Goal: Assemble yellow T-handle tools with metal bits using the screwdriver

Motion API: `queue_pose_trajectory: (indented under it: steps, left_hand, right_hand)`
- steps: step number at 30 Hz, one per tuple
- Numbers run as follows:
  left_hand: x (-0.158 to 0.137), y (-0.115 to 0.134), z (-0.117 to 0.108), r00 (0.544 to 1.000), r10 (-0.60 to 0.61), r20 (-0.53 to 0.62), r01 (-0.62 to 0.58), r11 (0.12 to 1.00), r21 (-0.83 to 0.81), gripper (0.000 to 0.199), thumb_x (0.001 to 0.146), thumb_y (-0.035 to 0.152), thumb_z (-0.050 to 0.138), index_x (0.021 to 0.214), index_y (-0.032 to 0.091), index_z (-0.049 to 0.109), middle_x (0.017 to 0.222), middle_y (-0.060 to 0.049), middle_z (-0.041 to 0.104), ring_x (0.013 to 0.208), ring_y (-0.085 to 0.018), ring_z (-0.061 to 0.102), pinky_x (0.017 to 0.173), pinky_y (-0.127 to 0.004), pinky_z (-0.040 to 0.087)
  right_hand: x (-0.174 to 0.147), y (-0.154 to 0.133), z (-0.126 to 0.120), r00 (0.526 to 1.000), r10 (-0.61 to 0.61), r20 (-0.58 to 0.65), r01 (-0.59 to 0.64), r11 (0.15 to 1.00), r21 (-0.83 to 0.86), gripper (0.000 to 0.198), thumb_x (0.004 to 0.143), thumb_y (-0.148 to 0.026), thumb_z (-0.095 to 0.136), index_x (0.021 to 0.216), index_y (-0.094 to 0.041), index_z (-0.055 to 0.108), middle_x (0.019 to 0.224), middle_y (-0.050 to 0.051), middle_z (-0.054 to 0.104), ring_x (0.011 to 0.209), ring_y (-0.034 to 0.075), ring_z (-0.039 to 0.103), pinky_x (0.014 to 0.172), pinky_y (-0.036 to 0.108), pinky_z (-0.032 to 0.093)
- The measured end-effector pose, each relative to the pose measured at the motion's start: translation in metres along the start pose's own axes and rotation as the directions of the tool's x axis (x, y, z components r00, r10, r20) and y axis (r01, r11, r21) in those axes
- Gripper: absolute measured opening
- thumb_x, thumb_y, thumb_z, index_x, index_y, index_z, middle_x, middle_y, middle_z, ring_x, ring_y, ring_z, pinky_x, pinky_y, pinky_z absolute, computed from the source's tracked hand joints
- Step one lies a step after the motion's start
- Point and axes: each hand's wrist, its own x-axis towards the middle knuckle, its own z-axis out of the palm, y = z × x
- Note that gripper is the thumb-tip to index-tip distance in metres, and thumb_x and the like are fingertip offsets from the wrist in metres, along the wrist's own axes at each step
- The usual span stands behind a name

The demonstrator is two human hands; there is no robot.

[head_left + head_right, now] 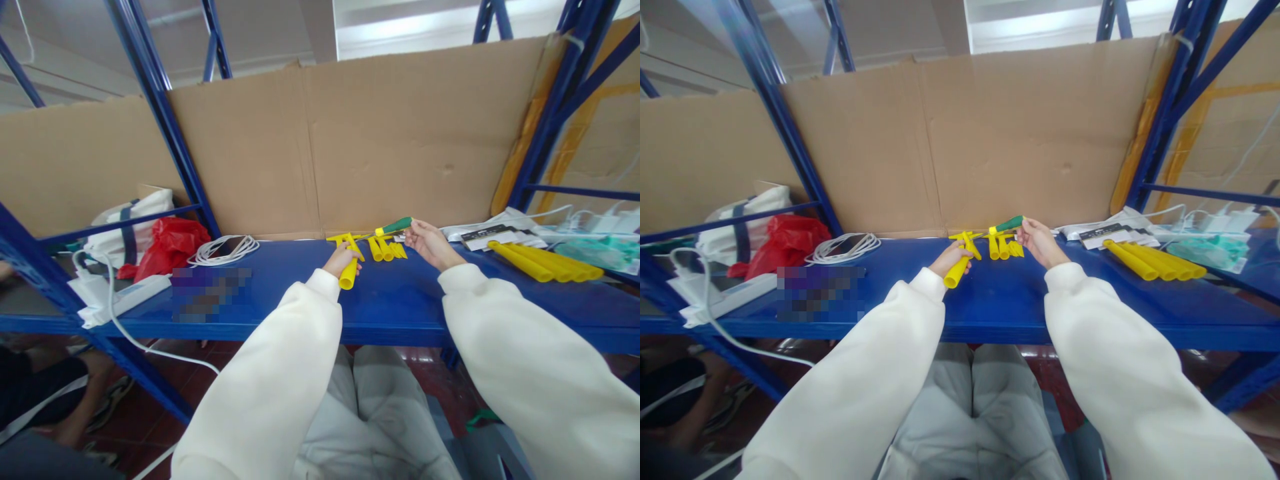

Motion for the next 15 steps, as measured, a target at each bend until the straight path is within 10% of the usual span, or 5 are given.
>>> queue_pose_trajectory:
  steps: [15]
  left_hand:
    - [-0.0007,0.0004,0.0007,1.000,0.007,0.010,-0.007,1.000,0.010,0.060,0.084,0.006,0.050,0.142,0.016,0.040,0.076,0.002,0.054,0.047,-0.009,0.052,0.044,-0.021,0.044]
  right_hand:
    - [-0.0011,-0.0011,-0.0006,0.999,0.019,-0.029,-0.019,0.999,-0.033,0.032,0.085,-0.038,0.077,0.071,-0.021,0.054,0.048,-0.007,0.046,0.041,0.007,0.040,0.038,0.016,0.033]
